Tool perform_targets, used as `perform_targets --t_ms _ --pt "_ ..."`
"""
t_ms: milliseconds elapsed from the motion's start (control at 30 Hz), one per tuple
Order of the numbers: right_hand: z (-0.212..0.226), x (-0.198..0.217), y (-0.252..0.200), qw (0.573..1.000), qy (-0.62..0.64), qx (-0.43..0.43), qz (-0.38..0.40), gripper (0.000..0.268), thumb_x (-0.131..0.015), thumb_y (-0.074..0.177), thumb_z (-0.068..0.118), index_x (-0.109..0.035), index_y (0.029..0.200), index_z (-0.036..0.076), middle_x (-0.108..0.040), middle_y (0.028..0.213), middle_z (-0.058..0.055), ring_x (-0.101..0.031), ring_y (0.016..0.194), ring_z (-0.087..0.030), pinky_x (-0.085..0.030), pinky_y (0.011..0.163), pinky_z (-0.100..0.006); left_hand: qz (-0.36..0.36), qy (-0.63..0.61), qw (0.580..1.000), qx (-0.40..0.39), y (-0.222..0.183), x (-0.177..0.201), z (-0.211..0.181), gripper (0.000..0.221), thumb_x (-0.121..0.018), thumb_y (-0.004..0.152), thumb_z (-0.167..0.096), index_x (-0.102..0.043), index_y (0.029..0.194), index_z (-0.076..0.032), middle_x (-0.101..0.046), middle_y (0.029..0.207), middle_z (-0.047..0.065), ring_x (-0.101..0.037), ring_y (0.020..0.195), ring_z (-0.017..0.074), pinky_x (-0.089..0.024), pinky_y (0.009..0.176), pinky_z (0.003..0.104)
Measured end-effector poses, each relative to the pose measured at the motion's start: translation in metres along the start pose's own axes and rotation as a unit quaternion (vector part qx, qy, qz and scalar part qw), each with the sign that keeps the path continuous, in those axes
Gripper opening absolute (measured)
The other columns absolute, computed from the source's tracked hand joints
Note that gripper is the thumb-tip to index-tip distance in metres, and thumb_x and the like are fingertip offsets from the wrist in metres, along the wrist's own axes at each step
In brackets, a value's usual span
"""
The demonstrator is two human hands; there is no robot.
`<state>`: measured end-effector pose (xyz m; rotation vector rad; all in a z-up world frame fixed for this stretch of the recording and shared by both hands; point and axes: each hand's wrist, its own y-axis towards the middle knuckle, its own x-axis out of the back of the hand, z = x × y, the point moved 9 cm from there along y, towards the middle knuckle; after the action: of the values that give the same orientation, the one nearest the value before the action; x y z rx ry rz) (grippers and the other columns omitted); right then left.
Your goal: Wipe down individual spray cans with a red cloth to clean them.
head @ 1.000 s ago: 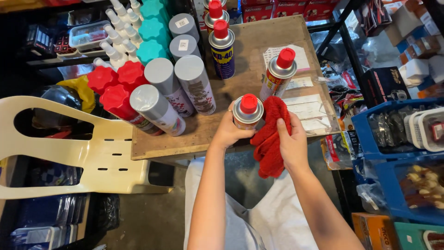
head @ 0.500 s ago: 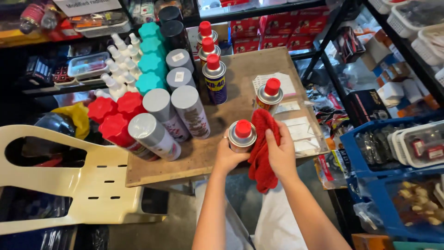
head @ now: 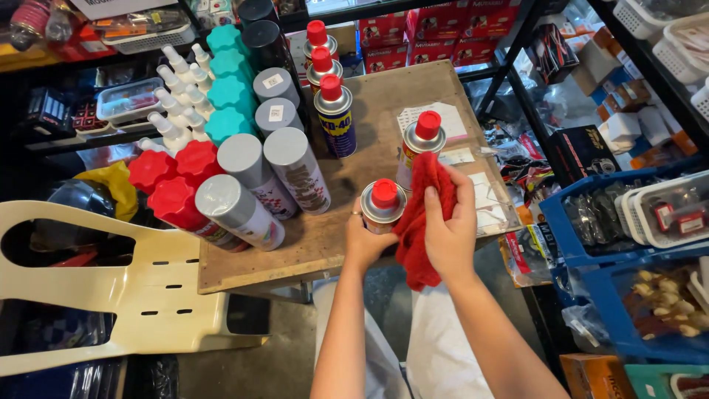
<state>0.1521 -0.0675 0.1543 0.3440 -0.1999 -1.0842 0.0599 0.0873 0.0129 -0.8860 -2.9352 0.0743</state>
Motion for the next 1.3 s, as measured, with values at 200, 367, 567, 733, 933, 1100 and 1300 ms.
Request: perform_targets --t_ms 200,367,567,733,933,1100,1300 --pt "0.007 -0.046 -0.018 0.956 -0.215 0.152 0.127 0.05 -0.062 0.095 0.001 -0.05 0.143 -0.005 -0.058 0.121 -0.027 -0.055 0.112 -0.052 -0.043 0.102 -0.058 -0.029 -0.002 0.999 -0.037 -0.006 0.001 -0.006 0.072 -0.09 0.046 -0.019 -0.066 0.114 -0.02 -0.075 0.109 0.016 -0.068 0.113 0.0394 -0.053 0.095 0.052" --pt "0.001 -0.045 -0.047 0.932 -0.287 0.179 0.132 0.061 -0.057 0.101 0.013 -0.036 0.154 -0.009 -0.051 0.134 -0.033 -0.051 0.122 -0.053 -0.038 0.108 -0.059 -0.051 0.013 0.998 -0.038 -0.005 0.003 -0.003 0.064 -0.088 0.055 -0.02 -0.065 0.115 -0.019 -0.075 0.109 0.015 -0.067 0.114 0.0393 -0.053 0.096 0.051" --pt "-0.006 -0.033 -0.061 0.93 -0.308 0.139 0.144 0.053 -0.061 0.099 0.02 -0.05 0.147 -0.001 -0.052 0.14 -0.021 -0.055 0.122 -0.042 -0.045 0.107 -0.049 -0.061 0.012 0.997 -0.04 -0.008 0.001 -0.009 0.065 -0.09 0.058 -0.024 -0.065 0.118 -0.019 -0.075 0.11 0.017 -0.066 0.116 0.0412 -0.051 0.098 0.053" --pt "0.006 -0.034 -0.062 0.929 -0.316 0.094 0.167 0.046 -0.06 0.1 0.02 -0.057 0.143 0.003 -0.052 0.139 -0.015 -0.061 0.119 -0.038 -0.052 0.101 -0.043 -0.081 0.001 0.996 -0.022 -0.012 -0.002 0.0 0.064 -0.092 0.059 -0.029 -0.066 0.118 -0.021 -0.075 0.111 0.014 -0.067 0.117 0.0369 -0.051 0.1 0.049" --pt "0.007 -0.027 -0.047 0.936 -0.315 0.082 0.137 0.042 -0.061 0.1 0.025 -0.063 0.135 0.001 -0.049 0.129 -0.016 -0.065 0.101 -0.044 -0.058 0.088 -0.048 -0.139 -0.014 0.99 -0.018 -0.021 -0.003 0.013 0.066 -0.089 0.059 -0.023 -0.064 0.12 -0.022 -0.074 0.112 0.015 -0.067 0.116 0.0375 -0.051 0.101 0.048" --pt "0.024 0.022 -0.027 0.965 -0.168 0.188 -0.077 0.031 -0.068 0.1 0.012 -0.062 0.128 -0.001 -0.053 0.119 -0.019 -0.055 0.118 -0.04 -0.04 0.108 -0.048 -0.12 -0.009 0.992 -0.038 -0.022 0.0 0.003 0.081 -0.089 0.047 -0.012 -0.061 0.123 -0.014 -0.072 0.113 0.025 -0.064 0.116 0.0489 -0.05 0.101 0.057" --pt "0.052 0.007 -0.004 0.972 -0.129 0.182 -0.067 0.024 -0.06 0.102 0.009 -0.06 0.125 0.004 -0.045 0.117 -0.01 -0.05 0.115 -0.031 -0.035 0.11 -0.042 -0.13 -0.005 0.991 -0.029 -0.025 0.003 0.005 0.081 -0.095 0.046 -0.019 -0.063 0.12 -0.02 -0.073 0.111 0.018 -0.066 0.115 0.0437 -0.051 0.101 0.053"
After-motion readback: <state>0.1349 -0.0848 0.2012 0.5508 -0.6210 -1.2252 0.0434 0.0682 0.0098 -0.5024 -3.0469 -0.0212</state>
